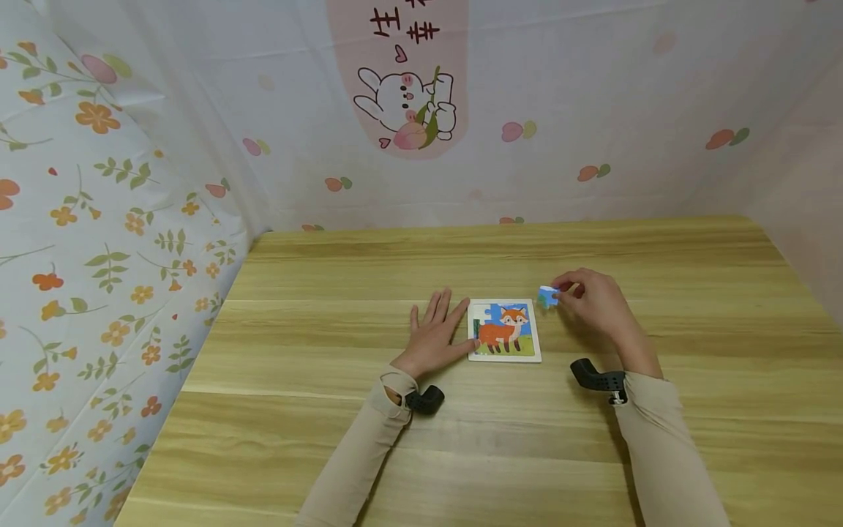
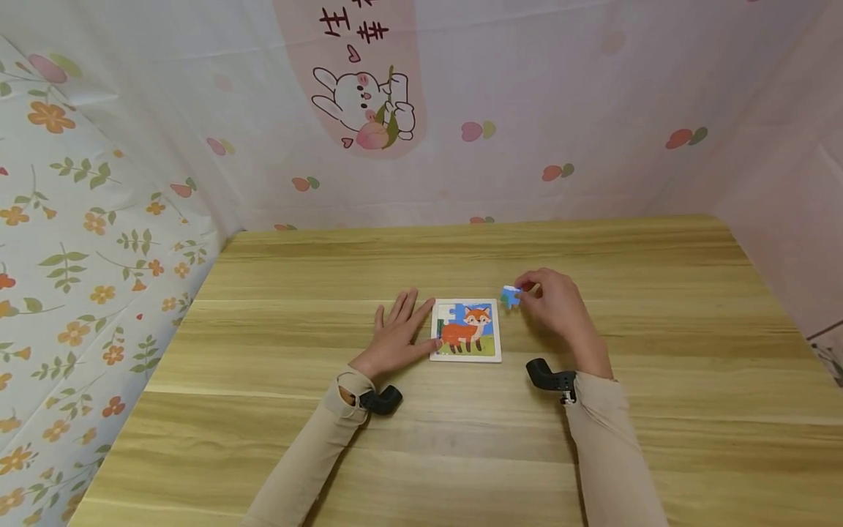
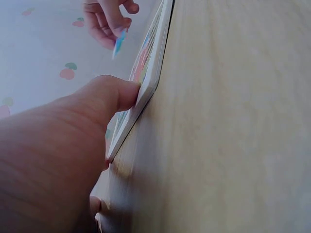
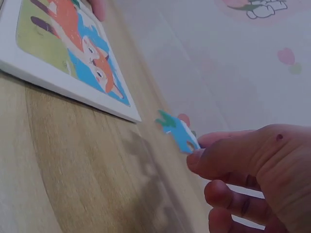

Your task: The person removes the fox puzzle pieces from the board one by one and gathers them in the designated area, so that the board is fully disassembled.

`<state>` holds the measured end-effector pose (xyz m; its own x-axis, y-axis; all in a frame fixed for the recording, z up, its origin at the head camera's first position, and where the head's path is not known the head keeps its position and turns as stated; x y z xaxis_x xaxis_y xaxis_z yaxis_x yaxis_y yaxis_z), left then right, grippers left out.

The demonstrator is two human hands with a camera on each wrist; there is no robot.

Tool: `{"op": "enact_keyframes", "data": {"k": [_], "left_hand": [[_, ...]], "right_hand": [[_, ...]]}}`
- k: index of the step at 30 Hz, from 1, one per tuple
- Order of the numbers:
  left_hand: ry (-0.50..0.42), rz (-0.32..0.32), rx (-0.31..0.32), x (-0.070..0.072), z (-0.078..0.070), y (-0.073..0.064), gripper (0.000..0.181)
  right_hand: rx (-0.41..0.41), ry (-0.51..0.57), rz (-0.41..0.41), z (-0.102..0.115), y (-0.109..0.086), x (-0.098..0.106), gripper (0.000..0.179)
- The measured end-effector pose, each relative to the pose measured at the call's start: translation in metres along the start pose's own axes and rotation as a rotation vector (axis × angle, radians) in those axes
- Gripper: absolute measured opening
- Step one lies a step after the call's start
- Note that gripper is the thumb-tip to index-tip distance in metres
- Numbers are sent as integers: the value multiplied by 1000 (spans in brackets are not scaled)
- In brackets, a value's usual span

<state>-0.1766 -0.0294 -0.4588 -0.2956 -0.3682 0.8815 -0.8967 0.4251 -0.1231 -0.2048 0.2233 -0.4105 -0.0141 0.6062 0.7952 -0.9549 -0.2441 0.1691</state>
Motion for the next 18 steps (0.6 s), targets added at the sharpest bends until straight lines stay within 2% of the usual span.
{"op": "enact_keyframes", "data": {"k": [8, 18], "left_hand": [[8, 6, 6, -1, 0, 1, 75], [16, 7, 0, -1, 1, 1, 75]], "right_hand": [[-22, 27, 87, -4, 0, -8, 13], [-42, 25, 128, -7, 2, -19, 16]]}}
Point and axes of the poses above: each hand's wrist, its own y-axis towards the middle knuckle, its own x-axis out of the back of the hand, z = x × y, the point moved 6 cm from there along y, towards the middle knuckle, and after that the axes turned 3 degrees about x, right-handed, at the moved point
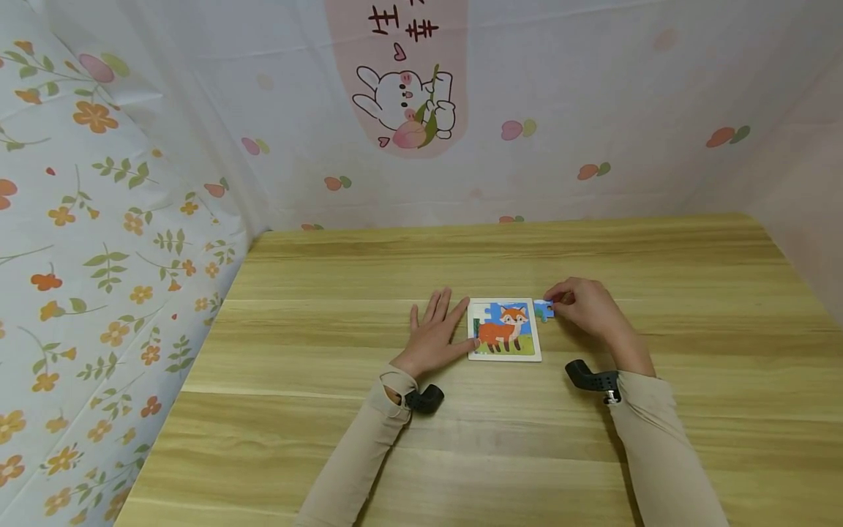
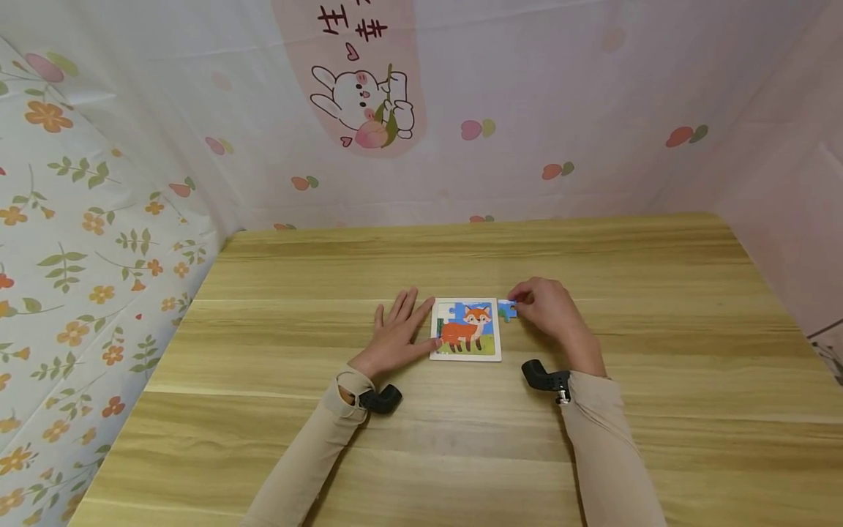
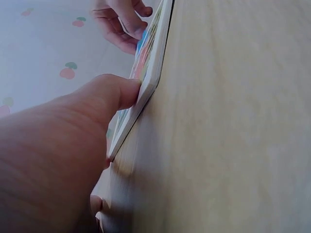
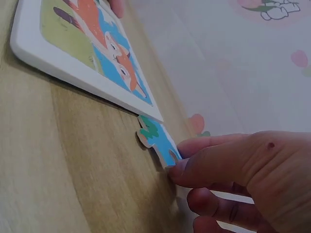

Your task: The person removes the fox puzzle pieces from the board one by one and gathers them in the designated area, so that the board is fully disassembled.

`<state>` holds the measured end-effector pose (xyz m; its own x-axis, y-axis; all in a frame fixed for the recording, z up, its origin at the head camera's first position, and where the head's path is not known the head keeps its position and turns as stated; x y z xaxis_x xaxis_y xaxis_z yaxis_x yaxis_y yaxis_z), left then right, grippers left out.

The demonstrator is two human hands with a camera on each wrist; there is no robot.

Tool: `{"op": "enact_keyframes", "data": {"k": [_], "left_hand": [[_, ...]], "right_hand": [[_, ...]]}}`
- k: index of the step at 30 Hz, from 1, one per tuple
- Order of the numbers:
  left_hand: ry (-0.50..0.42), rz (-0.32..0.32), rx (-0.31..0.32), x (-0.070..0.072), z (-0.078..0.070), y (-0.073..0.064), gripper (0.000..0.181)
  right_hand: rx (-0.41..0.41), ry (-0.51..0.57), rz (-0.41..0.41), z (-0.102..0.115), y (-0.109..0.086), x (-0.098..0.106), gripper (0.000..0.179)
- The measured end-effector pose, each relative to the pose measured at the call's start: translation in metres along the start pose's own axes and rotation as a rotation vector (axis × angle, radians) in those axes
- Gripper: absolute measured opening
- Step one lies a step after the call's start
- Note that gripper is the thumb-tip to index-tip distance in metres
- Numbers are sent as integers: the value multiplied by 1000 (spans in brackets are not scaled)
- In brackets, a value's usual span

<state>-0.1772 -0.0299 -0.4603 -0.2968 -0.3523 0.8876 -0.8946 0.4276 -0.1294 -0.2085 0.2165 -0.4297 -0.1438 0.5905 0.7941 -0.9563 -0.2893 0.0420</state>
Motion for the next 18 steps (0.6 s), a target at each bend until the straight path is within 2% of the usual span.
{"op": "enact_keyframes", "data": {"k": [11, 18], "left_hand": [[-14, 0, -12, 1, -2, -1, 75], [-22, -3, -13, 2, -2, -1, 75]], "right_hand": [[34, 15, -25, 2, 0, -2, 16], [13, 39, -24, 0, 0, -4, 17]]}}
Point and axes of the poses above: each hand's wrist, its own y-axis towards the middle knuckle, its own x-axis out of the back of the hand, z = x × y, the point moved 6 cm from there along y, towards the middle knuckle, and after that the axes turned 3 degrees about x, right-handed, at the moved point
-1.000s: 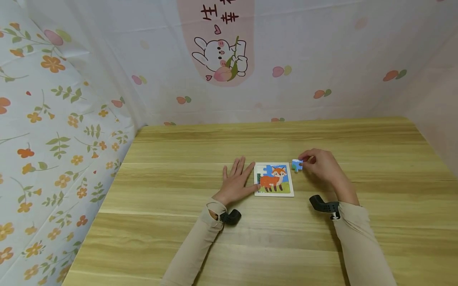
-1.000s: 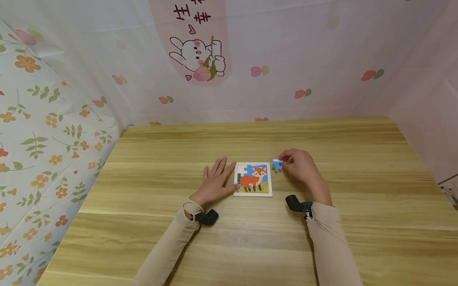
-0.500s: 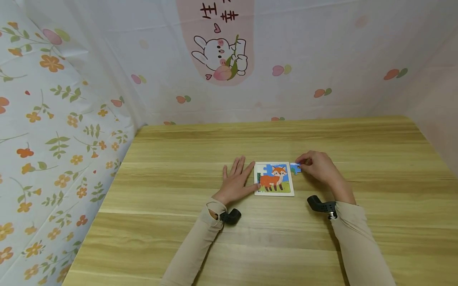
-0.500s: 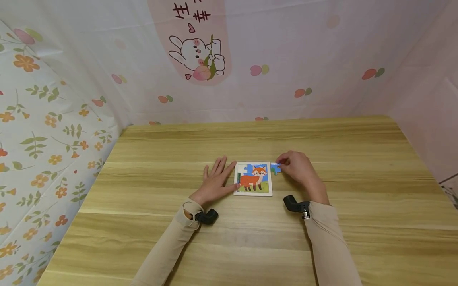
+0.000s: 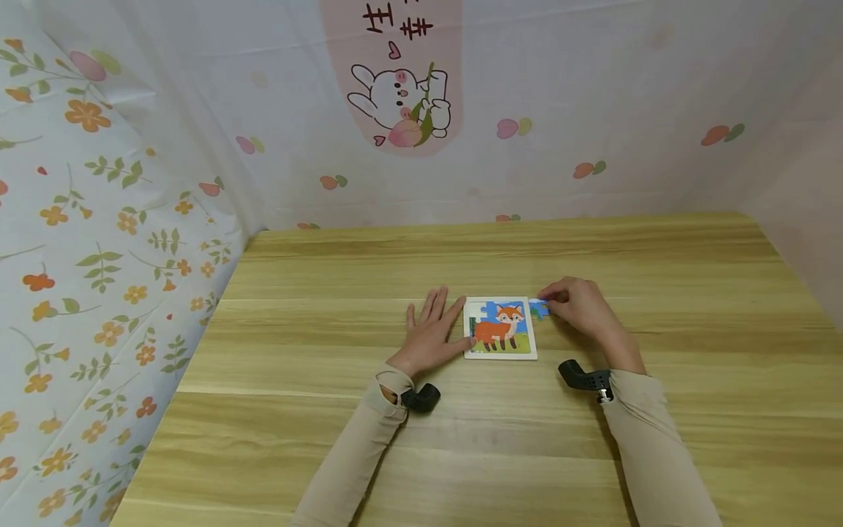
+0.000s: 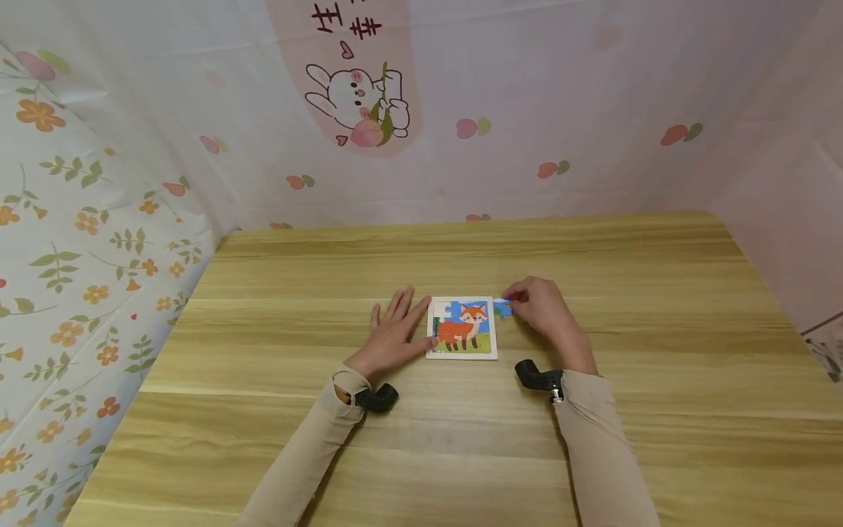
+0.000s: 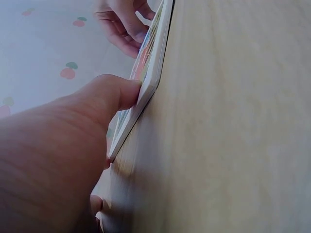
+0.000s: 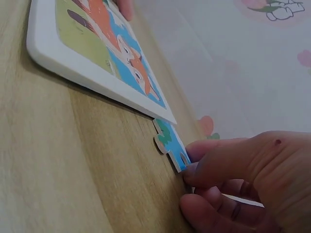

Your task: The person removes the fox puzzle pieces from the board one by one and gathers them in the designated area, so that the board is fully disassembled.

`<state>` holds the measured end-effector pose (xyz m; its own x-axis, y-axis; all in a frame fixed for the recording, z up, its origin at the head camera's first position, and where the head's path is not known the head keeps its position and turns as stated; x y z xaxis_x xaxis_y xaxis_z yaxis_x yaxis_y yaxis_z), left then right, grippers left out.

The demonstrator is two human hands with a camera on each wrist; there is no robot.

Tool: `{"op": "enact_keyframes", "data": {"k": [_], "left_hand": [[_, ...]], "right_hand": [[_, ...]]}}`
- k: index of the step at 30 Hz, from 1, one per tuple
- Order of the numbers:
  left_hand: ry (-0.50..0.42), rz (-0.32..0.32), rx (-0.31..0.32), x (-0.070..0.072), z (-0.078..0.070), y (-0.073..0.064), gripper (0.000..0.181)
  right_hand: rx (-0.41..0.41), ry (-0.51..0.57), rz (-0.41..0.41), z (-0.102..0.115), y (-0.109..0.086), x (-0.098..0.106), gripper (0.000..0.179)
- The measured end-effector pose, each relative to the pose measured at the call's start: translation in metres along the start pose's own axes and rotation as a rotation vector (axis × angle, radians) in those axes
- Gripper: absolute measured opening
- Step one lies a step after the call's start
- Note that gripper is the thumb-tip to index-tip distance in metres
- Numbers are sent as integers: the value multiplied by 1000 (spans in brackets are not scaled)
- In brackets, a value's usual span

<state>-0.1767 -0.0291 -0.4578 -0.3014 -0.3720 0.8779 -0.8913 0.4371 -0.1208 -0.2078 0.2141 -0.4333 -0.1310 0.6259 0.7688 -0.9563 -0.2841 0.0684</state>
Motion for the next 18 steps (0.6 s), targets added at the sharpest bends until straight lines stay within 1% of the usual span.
{"op": "enact_keyframes", "data": {"k": [11, 15, 18], "left_hand": [[6, 2, -3, -1, 1, 0, 75], [8, 6, 4, -1, 1, 0, 75], [7, 4, 5, -1, 1, 0, 75]], "right_hand": [[-1, 89, 13, -17, 0, -4, 16], [-48, 136, -15, -23, 0, -5, 18], [-74, 168, -61, -26, -1, -6, 18]]}}
Point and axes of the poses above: each hand's wrist, its own y-axis towards the middle knuckle, its own x-axis out of the back of the hand, z = x × y, the point moved 6 cm from there along y, towards the middle knuckle, and after that the axes turned 3 degrees about x, right-handed, at the moved point
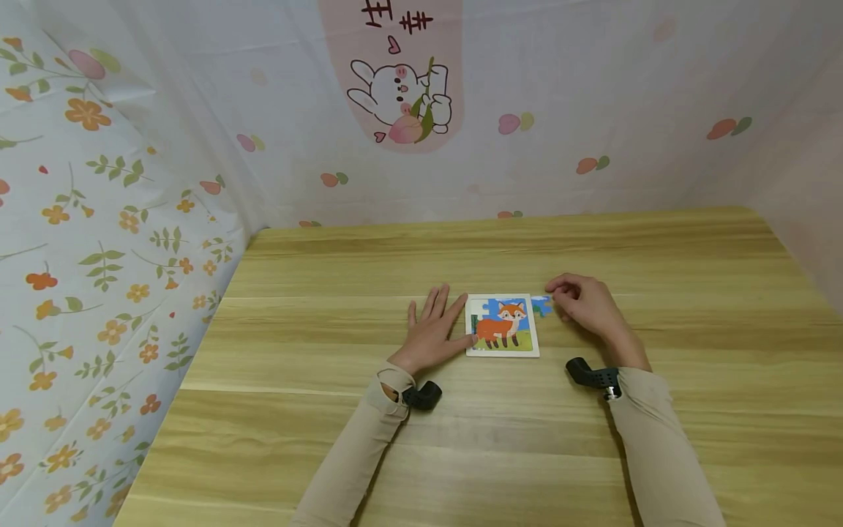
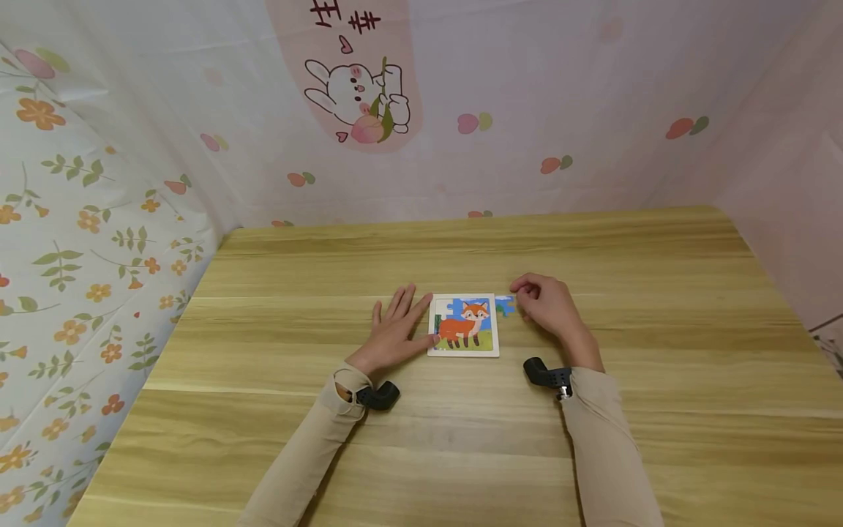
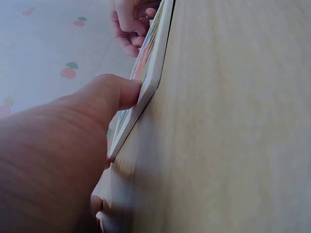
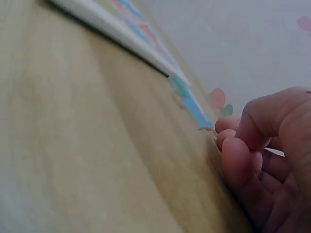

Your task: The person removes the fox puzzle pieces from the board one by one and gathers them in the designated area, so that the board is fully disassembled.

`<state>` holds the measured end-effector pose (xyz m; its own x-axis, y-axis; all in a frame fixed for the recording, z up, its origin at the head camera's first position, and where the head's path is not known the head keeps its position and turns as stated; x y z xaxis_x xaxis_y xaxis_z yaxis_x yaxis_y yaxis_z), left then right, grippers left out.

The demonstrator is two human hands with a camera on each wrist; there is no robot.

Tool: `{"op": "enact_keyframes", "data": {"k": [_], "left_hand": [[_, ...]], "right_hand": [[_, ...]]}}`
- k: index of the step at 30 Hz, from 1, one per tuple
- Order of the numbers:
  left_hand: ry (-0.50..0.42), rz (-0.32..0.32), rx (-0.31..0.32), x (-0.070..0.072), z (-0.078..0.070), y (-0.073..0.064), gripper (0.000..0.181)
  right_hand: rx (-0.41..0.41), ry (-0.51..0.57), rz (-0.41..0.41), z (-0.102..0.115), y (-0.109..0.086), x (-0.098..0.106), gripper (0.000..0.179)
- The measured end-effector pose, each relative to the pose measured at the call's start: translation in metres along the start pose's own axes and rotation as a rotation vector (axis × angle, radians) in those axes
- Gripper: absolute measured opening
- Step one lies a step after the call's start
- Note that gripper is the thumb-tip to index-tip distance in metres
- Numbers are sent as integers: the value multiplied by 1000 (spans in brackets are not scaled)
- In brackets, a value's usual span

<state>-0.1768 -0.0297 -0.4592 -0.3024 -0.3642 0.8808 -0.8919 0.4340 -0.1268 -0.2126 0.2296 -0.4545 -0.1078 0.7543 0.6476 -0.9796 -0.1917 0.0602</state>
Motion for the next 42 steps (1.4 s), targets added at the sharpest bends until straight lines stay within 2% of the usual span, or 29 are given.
{"op": "enact_keyframes", "data": {"k": [5, 14, 18, 20, 23, 27, 29, 34, 42], "left_hand": [[0, -4, -5, 1, -2, 0, 75], [-9, -4, 3, 1, 0, 0, 75], [-11, -2, 6, 1, 0, 0, 75], [-11, 2, 4, 0, 0, 0, 75], [-13, 3, 1, 0, -1, 0, 76], [-2, 1, 2, -1, 0, 0, 76], [-7, 0, 0, -1, 0, 0, 76], [-17, 0, 4, 0, -1, 0, 76], [-13, 2, 10, -1, 0, 0, 75]], "right_hand": [[-5, 25, -76, -2, -2, 2, 15], [-73, 63, -191, -1, -1, 3, 18], [-87, 70, -201, 2, -1, 4, 22], [-79, 74, -190, 5, -2, 6, 21], [-23, 63, -146, 18, -1, 7, 19], [77, 36, -35, 42, 0, 3, 14], [102, 23, 23, 51, 1, -2, 11], [120, -26, 116, 60, 3, -16, 10], [148, -83, 184, 67, 4, -33, 16]]}}
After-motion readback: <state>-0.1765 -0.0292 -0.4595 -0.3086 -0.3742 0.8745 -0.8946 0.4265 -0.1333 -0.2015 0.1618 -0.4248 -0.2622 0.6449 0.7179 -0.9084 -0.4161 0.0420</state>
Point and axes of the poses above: each hand's wrist, its own y-axis towards the middle knuckle, its own x-axis out of the back of the hand, z = x × y, the point moved 6 cm from there along y, towards the middle knuckle, and after that the axes turned 3 degrees about x, right-handed, at the moved point
